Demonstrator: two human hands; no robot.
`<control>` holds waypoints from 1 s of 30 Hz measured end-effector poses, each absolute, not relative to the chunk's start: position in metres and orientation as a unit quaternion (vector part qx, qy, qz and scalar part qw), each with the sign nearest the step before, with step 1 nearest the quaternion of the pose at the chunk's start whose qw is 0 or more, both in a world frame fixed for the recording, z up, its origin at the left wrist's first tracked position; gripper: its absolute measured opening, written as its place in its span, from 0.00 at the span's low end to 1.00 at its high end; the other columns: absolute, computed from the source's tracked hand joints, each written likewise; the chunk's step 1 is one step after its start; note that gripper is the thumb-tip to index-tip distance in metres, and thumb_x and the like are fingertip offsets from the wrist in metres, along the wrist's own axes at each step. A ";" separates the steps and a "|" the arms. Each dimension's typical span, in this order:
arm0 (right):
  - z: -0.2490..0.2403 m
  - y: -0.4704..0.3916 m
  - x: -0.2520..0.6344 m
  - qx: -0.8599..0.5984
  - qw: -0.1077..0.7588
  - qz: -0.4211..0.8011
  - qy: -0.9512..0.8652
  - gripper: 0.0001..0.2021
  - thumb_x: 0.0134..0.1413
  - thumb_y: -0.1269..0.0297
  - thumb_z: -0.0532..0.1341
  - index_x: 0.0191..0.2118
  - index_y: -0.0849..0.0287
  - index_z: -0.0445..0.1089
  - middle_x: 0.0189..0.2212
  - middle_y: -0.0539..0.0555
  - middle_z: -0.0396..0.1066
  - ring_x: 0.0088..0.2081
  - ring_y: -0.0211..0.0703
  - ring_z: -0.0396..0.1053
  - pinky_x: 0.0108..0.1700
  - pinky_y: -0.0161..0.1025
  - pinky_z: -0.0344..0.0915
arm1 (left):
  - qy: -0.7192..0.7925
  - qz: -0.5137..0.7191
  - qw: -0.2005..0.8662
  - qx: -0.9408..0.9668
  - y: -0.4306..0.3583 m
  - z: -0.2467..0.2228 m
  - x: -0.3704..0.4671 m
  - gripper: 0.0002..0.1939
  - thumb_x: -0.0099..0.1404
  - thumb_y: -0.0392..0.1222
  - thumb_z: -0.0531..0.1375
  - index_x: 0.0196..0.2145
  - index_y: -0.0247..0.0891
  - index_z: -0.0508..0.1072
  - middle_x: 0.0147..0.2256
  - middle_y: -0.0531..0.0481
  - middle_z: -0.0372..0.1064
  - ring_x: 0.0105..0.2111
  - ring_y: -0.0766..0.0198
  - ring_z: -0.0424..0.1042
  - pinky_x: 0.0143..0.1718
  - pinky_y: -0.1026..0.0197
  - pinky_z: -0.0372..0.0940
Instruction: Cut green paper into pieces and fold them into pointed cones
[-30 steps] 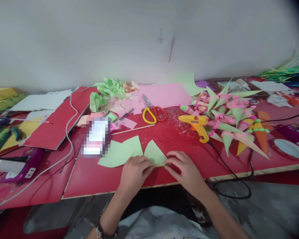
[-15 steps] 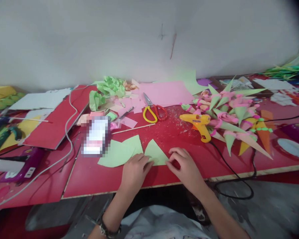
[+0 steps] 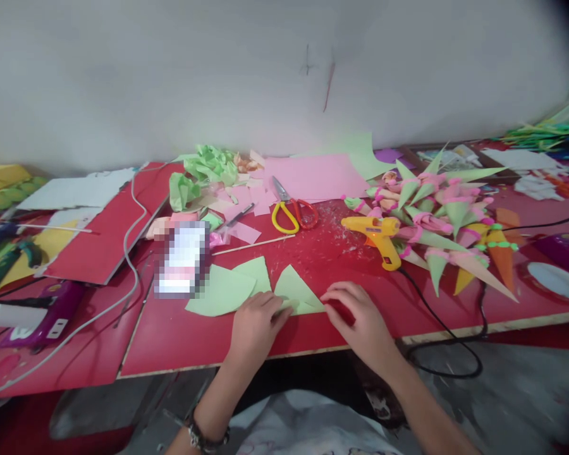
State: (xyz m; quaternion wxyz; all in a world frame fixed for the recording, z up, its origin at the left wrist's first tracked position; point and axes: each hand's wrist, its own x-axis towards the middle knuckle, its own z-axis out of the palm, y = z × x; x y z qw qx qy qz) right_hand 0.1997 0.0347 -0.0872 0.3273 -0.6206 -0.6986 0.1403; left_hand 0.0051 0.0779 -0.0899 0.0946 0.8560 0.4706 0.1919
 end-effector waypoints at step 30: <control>-0.090 0.038 0.180 -0.668 0.236 0.076 -0.702 0.06 0.52 0.68 0.57 0.25 0.58 0.61 0.36 0.52 0.66 0.36 0.44 0.60 0.38 0.41 0.58 | 0.575 0.136 0.082 0.802 0.076 -0.086 0.005 0.16 0.60 0.53 0.53 0.25 0.38 0.65 0.28 0.53 0.63 0.23 0.68 0.62 0.24 0.65 0.52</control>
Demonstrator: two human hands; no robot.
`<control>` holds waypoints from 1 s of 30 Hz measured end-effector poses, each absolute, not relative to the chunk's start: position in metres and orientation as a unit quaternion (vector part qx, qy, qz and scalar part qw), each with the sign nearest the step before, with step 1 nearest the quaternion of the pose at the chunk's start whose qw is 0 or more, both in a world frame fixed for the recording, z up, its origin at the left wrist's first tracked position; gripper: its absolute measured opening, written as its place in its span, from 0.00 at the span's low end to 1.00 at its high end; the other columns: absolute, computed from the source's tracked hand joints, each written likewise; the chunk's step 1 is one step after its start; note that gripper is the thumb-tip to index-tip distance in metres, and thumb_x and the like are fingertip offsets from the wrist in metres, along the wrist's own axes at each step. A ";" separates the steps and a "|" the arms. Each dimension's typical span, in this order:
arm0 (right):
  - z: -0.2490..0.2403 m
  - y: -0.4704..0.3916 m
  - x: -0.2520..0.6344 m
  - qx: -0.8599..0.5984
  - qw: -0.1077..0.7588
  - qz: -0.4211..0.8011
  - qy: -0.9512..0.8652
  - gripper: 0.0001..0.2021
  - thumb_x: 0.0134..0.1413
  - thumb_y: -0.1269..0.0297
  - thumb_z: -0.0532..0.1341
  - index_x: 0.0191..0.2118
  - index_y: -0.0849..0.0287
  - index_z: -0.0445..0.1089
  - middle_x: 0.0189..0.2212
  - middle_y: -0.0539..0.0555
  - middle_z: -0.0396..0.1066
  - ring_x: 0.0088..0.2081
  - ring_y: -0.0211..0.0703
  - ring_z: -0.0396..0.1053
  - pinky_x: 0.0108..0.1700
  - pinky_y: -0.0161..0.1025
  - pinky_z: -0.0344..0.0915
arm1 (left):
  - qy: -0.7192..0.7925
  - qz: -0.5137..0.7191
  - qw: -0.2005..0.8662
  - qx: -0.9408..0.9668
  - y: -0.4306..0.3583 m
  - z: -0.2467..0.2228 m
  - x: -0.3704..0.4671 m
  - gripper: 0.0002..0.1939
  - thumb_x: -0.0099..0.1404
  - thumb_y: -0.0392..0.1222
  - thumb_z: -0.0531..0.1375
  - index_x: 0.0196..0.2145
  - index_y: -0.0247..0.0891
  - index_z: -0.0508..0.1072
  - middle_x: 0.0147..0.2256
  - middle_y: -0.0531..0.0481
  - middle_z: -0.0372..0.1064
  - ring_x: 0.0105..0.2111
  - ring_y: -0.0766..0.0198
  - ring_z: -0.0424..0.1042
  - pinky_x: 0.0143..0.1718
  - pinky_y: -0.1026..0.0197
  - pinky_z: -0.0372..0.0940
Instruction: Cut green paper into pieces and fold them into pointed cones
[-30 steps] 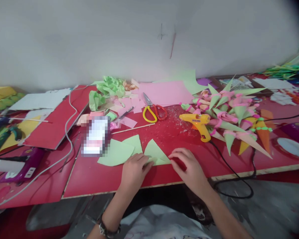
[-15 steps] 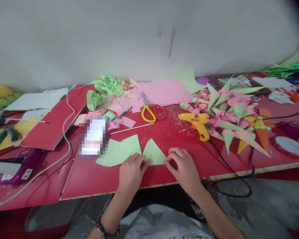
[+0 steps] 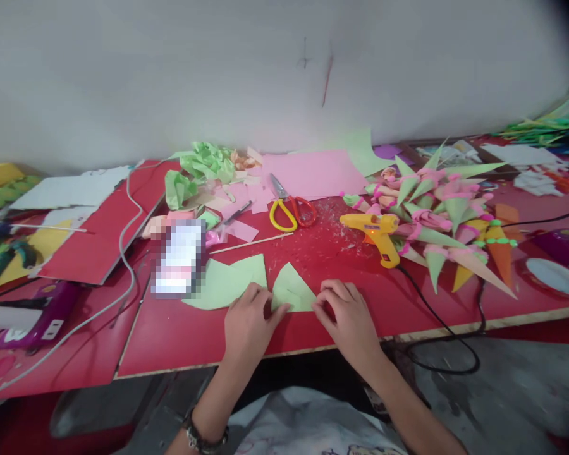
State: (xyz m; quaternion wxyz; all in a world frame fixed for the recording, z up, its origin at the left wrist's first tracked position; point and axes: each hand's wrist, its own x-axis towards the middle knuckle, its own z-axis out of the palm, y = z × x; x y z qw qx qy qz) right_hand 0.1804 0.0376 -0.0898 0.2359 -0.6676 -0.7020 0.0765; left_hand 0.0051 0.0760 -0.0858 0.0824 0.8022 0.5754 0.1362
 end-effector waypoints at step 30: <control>-0.087 0.019 0.177 -0.550 0.213 0.028 -0.807 0.19 0.52 0.76 0.49 0.48 0.54 0.66 0.47 0.55 0.67 0.48 0.46 0.63 0.48 0.47 0.62 | 0.549 0.102 0.046 0.828 0.080 -0.080 0.006 0.09 0.62 0.46 0.53 0.28 0.38 0.65 0.25 0.52 0.65 0.25 0.63 0.66 0.24 0.63 0.54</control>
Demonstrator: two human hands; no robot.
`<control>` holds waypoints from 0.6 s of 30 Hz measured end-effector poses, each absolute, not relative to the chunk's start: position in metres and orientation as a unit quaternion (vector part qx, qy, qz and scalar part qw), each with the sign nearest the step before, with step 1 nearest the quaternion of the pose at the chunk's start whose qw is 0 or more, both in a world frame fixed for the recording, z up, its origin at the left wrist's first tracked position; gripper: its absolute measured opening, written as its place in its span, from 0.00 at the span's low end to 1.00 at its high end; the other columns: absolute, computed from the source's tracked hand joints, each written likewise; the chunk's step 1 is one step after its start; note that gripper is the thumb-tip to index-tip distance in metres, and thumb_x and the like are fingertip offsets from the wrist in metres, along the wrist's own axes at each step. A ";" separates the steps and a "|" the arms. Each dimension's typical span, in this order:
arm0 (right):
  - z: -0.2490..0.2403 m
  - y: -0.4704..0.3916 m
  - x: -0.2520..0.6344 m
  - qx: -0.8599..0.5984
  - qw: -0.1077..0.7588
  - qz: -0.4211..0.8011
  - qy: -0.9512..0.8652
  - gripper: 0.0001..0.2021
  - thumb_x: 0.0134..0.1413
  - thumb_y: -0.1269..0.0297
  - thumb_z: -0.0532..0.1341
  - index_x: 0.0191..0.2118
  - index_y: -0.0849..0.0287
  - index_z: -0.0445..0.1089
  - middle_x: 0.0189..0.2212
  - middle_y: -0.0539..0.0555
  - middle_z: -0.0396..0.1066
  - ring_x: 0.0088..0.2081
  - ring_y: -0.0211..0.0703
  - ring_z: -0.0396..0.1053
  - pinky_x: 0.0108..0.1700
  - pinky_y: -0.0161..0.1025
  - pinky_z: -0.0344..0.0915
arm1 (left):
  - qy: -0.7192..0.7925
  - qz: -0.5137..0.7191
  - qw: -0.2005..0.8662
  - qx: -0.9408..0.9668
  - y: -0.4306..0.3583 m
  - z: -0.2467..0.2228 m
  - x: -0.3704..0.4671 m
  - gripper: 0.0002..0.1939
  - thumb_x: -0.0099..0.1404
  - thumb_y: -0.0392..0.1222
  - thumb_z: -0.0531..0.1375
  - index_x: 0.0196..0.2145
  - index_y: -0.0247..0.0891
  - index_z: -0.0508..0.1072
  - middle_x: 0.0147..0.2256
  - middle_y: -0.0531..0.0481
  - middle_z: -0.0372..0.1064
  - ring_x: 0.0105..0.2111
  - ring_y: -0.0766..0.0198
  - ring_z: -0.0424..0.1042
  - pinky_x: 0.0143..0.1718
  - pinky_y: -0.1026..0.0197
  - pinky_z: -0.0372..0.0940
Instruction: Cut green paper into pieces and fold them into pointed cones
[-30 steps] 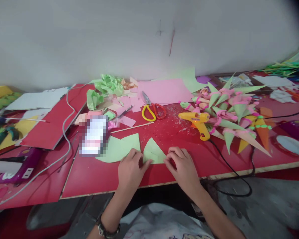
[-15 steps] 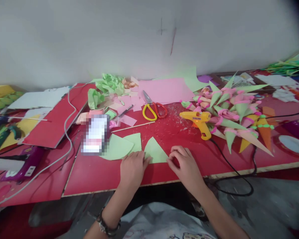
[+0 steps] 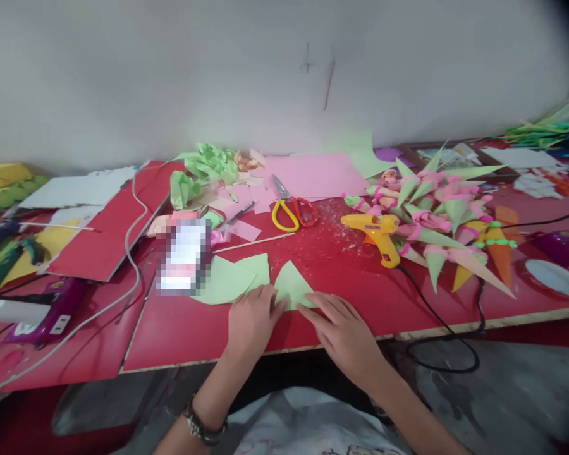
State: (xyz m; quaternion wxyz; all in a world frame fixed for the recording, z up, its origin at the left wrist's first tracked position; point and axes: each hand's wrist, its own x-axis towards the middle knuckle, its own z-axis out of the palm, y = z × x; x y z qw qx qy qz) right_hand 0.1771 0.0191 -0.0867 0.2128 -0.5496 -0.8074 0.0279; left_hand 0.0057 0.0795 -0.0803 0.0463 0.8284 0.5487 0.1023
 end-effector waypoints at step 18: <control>-0.089 0.013 0.186 -0.561 0.215 0.046 -0.798 0.19 0.53 0.72 0.51 0.50 0.52 0.66 0.50 0.53 0.66 0.52 0.46 0.61 0.52 0.49 0.61 | 0.355 0.096 0.016 0.930 0.060 -0.074 -0.035 0.15 0.63 0.43 0.53 0.48 0.41 0.66 0.44 0.48 0.69 0.41 0.60 0.68 0.43 0.58 0.58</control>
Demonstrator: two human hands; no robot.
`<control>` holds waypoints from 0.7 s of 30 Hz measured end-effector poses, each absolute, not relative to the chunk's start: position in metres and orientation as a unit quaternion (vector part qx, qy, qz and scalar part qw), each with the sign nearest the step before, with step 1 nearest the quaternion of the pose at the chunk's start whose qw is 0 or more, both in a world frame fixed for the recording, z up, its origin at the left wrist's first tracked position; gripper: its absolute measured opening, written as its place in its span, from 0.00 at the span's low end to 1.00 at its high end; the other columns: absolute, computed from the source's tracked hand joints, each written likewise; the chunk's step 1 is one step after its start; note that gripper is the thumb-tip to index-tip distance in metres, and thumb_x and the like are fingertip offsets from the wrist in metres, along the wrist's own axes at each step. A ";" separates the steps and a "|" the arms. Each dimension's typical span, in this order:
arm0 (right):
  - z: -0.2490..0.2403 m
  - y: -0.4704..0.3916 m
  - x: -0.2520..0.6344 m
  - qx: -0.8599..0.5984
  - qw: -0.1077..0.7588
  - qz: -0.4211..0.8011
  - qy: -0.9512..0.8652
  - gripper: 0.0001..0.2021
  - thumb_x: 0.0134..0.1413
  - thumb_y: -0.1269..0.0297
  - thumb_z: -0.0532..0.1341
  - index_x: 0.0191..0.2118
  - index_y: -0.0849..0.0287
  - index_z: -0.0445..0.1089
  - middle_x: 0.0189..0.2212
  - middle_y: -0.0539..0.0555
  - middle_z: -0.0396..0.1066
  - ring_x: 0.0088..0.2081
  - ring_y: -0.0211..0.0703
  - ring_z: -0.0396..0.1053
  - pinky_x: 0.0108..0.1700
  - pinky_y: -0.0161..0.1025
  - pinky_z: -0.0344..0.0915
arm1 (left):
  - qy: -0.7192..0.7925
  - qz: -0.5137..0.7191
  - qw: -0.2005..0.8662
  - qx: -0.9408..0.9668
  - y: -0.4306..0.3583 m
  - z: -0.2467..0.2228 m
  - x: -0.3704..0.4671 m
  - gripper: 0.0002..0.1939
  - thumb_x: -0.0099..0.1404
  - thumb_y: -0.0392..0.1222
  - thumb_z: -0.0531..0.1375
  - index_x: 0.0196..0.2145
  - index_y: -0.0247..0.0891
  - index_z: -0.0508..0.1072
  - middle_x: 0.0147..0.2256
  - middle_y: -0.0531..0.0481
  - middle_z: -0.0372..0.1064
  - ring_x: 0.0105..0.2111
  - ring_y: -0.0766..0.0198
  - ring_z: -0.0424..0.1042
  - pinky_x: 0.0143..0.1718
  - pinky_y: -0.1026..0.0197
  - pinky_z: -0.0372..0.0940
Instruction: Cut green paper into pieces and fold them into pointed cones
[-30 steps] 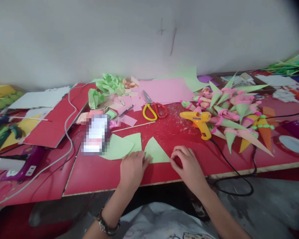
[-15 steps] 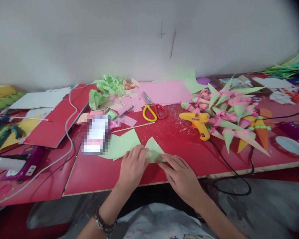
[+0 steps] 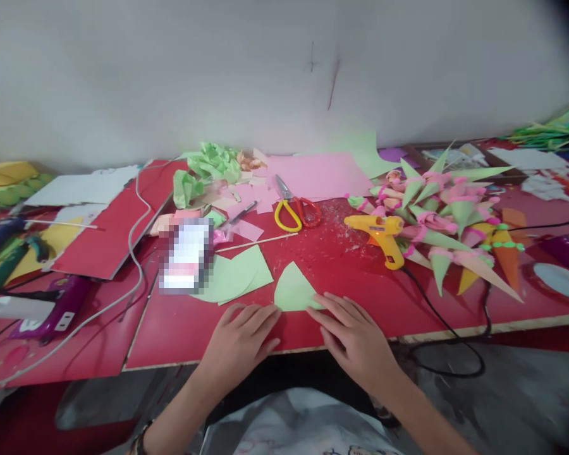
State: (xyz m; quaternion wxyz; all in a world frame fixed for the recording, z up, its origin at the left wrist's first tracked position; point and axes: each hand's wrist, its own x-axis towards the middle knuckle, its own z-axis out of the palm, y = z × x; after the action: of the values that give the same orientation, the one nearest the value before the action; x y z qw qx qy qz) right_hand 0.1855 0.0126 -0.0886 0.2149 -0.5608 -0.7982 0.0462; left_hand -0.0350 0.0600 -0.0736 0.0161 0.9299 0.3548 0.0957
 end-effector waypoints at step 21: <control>-0.081 0.025 0.174 -0.611 0.249 0.117 -0.742 0.05 0.53 0.68 0.56 0.35 0.57 0.68 0.40 0.55 0.67 0.42 0.47 0.64 0.43 0.45 0.63 | 0.448 0.217 0.187 0.847 0.072 -0.091 -0.005 0.27 0.53 0.41 0.61 0.50 0.38 0.59 0.48 0.43 0.61 0.47 0.56 0.62 0.47 0.52 0.60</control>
State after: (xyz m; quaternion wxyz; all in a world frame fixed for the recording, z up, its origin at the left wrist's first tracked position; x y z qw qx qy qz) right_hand 0.1739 0.0254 -0.0812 0.2488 -0.6114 -0.7420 0.1170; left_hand -0.0053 0.0724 -0.0913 0.1869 0.8471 0.4477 0.2167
